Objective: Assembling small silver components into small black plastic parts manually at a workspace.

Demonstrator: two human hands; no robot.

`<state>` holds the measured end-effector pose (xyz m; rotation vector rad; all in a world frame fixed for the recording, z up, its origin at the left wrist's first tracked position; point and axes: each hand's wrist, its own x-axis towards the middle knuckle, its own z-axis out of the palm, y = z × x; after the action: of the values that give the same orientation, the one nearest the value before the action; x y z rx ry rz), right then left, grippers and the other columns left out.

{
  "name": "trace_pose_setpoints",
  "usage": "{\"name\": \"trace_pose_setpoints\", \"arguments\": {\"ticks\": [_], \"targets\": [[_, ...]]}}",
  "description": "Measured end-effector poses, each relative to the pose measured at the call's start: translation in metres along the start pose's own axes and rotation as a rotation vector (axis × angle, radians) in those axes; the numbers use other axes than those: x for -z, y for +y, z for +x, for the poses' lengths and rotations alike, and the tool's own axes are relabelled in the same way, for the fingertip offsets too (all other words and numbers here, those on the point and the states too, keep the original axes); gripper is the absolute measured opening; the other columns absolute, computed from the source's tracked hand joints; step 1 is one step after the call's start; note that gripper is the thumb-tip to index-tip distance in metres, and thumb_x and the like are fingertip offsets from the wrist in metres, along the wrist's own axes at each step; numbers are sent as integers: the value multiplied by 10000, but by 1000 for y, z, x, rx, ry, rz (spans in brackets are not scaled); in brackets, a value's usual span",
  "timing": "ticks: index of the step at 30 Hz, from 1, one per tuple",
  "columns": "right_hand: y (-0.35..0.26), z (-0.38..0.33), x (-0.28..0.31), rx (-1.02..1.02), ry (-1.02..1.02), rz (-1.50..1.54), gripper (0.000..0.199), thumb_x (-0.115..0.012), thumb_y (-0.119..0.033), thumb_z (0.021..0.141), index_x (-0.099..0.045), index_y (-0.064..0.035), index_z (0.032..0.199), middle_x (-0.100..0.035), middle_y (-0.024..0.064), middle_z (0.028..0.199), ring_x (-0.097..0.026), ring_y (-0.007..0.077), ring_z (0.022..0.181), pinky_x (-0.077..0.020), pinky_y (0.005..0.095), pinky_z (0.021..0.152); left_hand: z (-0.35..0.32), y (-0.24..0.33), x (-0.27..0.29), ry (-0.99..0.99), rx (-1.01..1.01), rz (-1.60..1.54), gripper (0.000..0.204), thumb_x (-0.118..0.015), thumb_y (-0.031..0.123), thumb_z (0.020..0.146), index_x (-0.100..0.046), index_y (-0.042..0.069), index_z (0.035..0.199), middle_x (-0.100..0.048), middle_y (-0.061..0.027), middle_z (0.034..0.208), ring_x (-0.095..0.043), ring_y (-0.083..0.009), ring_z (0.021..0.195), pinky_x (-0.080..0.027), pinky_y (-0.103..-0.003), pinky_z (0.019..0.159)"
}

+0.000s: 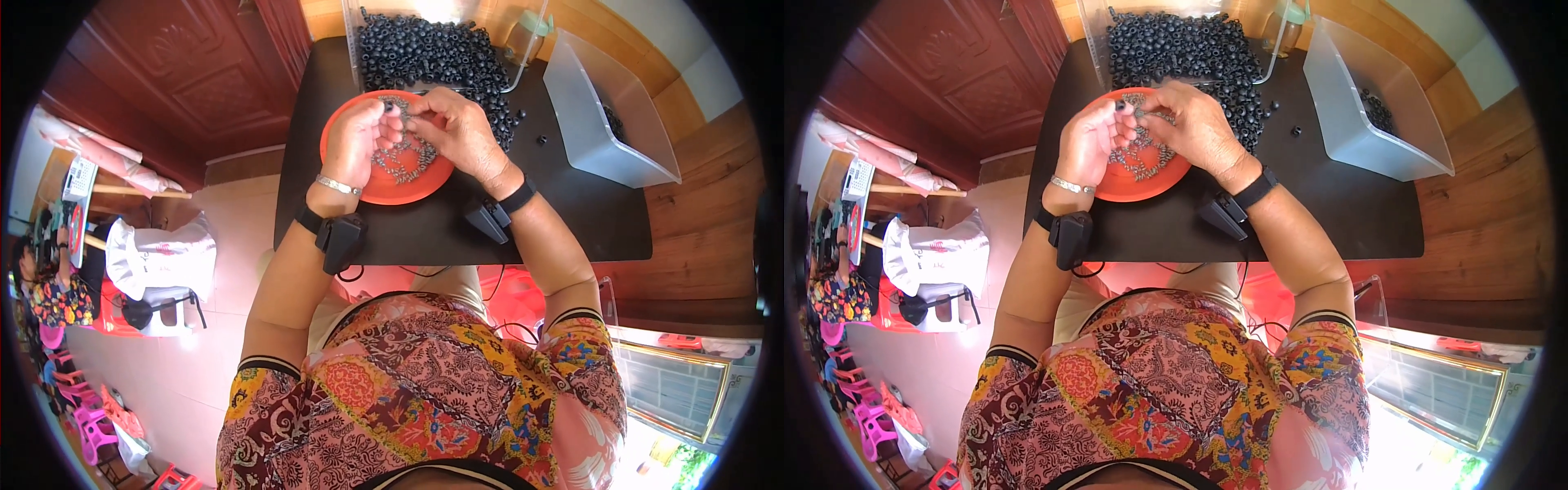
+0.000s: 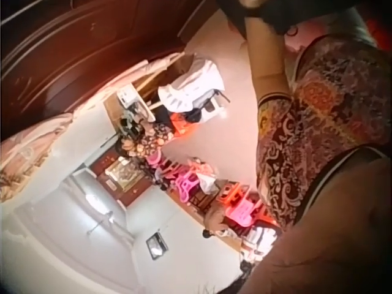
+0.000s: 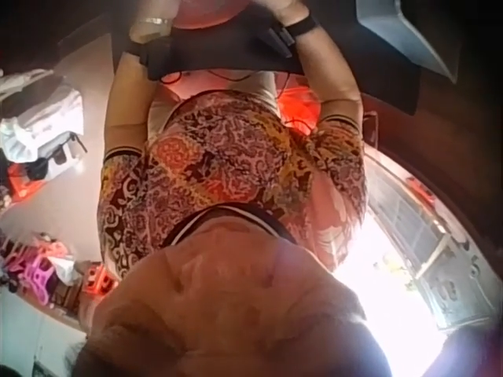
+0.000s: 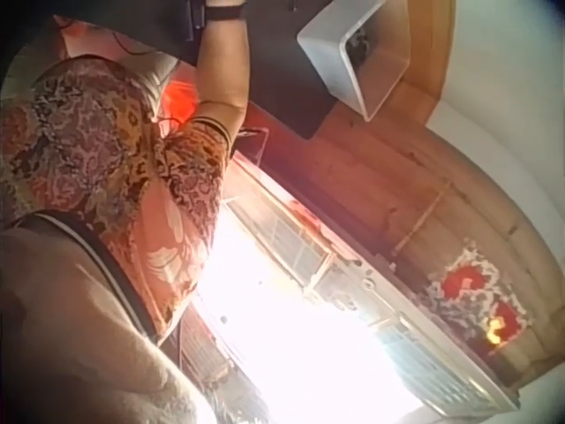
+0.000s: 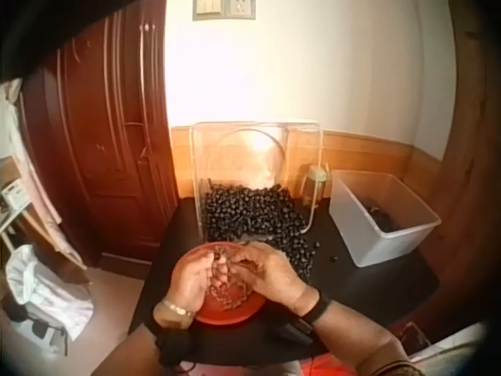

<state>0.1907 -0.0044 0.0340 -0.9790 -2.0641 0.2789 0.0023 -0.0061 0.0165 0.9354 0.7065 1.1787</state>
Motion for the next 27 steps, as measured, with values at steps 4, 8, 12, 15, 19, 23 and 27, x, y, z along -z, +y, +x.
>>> {"name": "trace_pose_setpoints", "arguments": {"ticks": [4, 8, 12, 15, 19, 23, 27], "targets": [[-6, -5, -1, 88, -289, -30, 163, -734, -88, 756, -680, -58, 906, -640, 78, 885, -639, 261, 791, -513, 334, 704, 2, 3, 12, 157, -19, -58, 272, -497, 228, 939, -628, -10, 959, -648, -92, 845, -605, -185, 737, -449, -284, 674], [-15, -12, -4, 121, -429, -188, 132, -708, -129, 758, -691, -88, 883, -639, 78, 890, -608, 290, 849, -500, 382, 771, 3, 1, 8, 148, 3, -64, 261, -497, 217, 933, -628, -8, 958, -647, -90, 830, -602, -179, 723, -450, -288, 676], [-13, -9, 3, 104, -404, -338, 127, -676, -94, 761, -684, -93, 888, -642, 87, 888, -604, 305, 873, -499, 392, 777, 0, 3, 3, 165, -7, -90, 235, -490, 205, 937, -618, 8, 929, -645, -80, 802, -594, -155, 660, -449, -256, 601], [-10, -8, 3, 78, -228, -319, 132, -664, -63, 752, -680, -84, 881, -640, 95, 873, -609, 309, 869, -509, 394, 754, 1, 3, 5, 177, -6, -95, 239, -485, 204, 939, -616, 3, 937, -645, -82, 802, -594, -155, 657, -449, -255, 601], [-11, -8, -5, 135, -203, -221, 145, -658, -43, 748, -680, -80, 886, -640, 95, 859, -613, 308, 862, -515, 395, 736, 2, 2, 7, 168, -14, -88, 265, -497, 224, 931, -629, -5, 950, -644, -88, 830, -597, -179, 713, -451, -281, 658], [-16, -10, -18, 187, -278, -228, 140, -645, -46, 742, -685, -90, 869, -627, 89, 852, -607, 297, 868, -507, 392, 765, 3, 2, 8, 152, -30, -98, 265, -505, 232, 922, -632, 0, 942, -644, -89, 830, -596, -181, 714, -451, -284, 660], [-17, -9, -17, 220, -349, -249, 155, -659, -15, 722, -666, -79, 863, -617, 96, 855, -608, 309, 880, -512, 404, 750, 3, 4, 7, 167, -17, -90, 268, -510, 237, 919, -634, 1, 938, -645, -90, 832, -596, -181, 715, -451, -286, 664]]}}
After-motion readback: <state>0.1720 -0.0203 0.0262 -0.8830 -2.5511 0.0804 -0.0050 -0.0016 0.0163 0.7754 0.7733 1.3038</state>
